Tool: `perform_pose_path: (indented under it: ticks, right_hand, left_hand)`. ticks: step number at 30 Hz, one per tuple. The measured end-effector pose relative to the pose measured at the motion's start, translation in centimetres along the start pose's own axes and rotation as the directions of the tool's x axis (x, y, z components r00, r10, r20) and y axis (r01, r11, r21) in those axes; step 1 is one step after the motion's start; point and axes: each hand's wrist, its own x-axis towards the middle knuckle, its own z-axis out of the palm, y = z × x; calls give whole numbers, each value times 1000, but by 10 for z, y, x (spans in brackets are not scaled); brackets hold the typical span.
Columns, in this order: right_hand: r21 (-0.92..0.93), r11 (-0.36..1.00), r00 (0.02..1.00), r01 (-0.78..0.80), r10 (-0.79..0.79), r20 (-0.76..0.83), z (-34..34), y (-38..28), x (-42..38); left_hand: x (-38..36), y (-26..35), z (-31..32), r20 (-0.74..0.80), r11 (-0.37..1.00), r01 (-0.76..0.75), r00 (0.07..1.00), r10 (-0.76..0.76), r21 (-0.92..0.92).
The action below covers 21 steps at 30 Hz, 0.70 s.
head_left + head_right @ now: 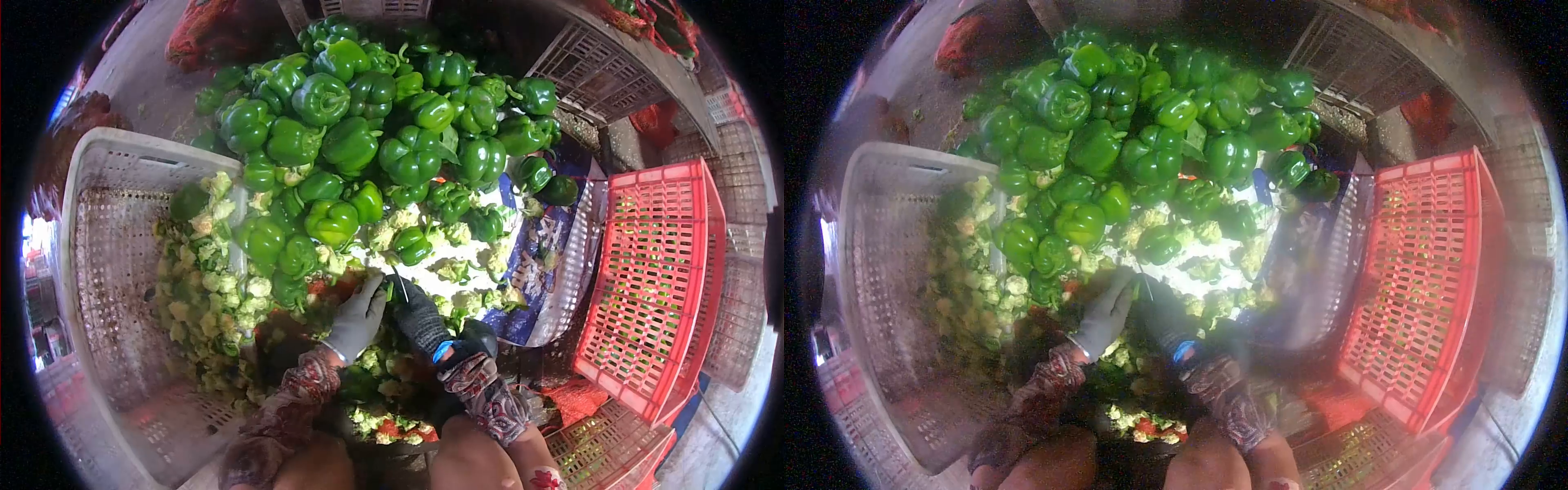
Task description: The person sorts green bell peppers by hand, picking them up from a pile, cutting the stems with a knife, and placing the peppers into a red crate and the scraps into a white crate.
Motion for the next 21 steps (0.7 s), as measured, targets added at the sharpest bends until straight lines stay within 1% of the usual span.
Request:
perform_pose_path:
  ticks: [1,4,5,7,8,11,14,17,18,20,21]
  right_hand:
    - [127,991,995,-53,41,93,-5,-7,4]
    - [62,997,988,-35,25,153,0,4,10]
    - [106,993,987,-57,40,156,1,7,14]
    - [202,974,985,-101,69,158,5,6,22]
    - [168,977,982,-134,108,156,6,4,23]
    - [47,968,963,-246,238,130,0,-25,20]
    - [101,982,987,-156,153,38,0,-31,15]
    - [100,945,946,-311,297,133,-8,-46,21]
    - [79,956,958,-283,277,76,-4,-43,20]
    - [35,974,973,-226,227,-41,-1,-41,19]
    - [18,979,977,-203,203,-69,-2,-39,16]
  left_hand:
    - [-1,-3,-4,128,990,117,986,-108,-73]
    - [-6,-14,-8,251,972,114,966,-60,-205]
    - [-4,-12,-11,326,947,249,929,-174,-203]
    - [0,-15,-4,239,939,237,955,-177,-250]
    - [-1,-16,0,197,934,233,963,-183,-271]
    - [6,-15,-3,254,875,358,924,-285,-324]
    - [7,-23,6,170,855,346,938,-303,-387]
    - [9,-30,12,186,839,388,921,-341,-382]
    - [10,-32,13,178,841,388,922,-345,-377]
    - [14,-31,18,118,872,337,941,-316,-355]
    - [17,-30,19,109,909,350,936,-334,-227]
